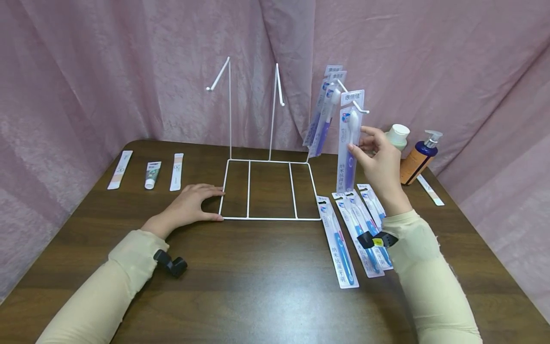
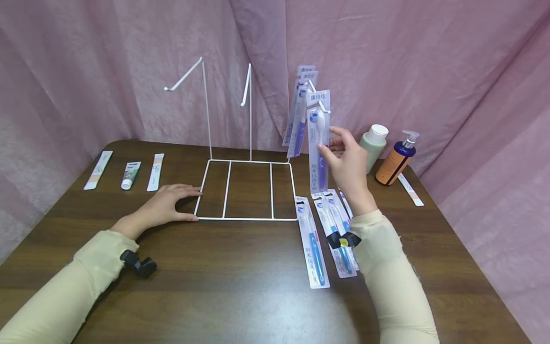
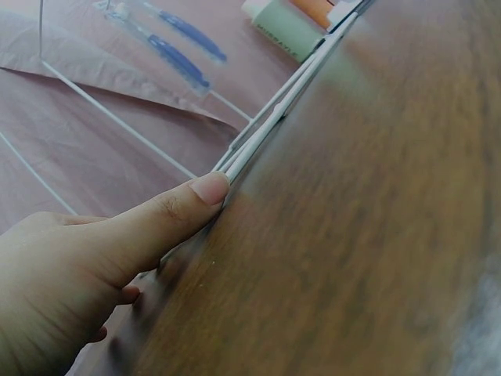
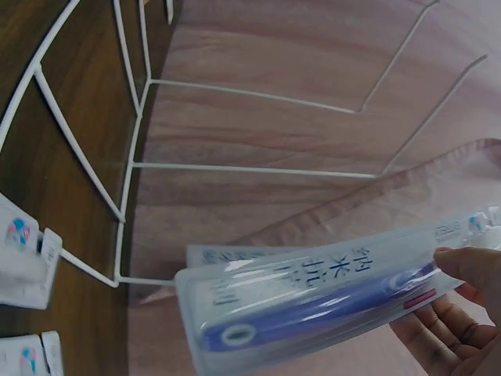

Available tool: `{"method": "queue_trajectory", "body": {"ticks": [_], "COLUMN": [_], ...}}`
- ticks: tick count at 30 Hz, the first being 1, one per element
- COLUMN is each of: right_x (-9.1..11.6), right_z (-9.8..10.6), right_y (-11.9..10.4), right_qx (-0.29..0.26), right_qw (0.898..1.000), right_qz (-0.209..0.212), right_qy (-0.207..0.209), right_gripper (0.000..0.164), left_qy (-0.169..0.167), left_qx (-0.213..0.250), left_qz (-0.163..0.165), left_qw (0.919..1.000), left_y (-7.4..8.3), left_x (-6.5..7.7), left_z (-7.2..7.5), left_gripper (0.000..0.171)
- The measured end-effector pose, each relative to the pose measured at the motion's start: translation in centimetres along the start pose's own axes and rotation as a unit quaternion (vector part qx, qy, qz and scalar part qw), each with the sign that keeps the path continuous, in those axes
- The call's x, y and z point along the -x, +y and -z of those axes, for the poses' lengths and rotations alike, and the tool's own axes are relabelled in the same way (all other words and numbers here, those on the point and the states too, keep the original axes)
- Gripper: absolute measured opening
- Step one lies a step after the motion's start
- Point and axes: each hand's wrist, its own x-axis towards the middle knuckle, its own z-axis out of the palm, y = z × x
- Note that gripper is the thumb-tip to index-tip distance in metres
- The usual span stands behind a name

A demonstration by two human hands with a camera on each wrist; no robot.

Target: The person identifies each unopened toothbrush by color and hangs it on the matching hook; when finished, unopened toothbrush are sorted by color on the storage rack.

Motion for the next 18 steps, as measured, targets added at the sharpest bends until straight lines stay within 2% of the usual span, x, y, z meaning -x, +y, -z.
{"method": "queue_trajectory", "body": {"ticks": [7,18], "right_x": [-1.7,-4.1], "right_z": [-2.2,-4.7], "right_y": [0.8,1.4], "right_qx": [-0.026,-0.014], "right_qw": [0.999,0.998], "right_qz": [-0.013,-0.044], "right_qy": [0.019,0.037], "right_gripper": [0.043,0.045], "left_qy": [-0.005,-0.011], "left_qx": [0.004,0.004], "left_qz": [-0.001,0.003], "left_qw": [1.0,0.9999], "left_y": [0.2,0.2], "left_x": [0.1,0.1], "left_z": [0.1,0.3], "left_gripper": [0.08,0.08]}}
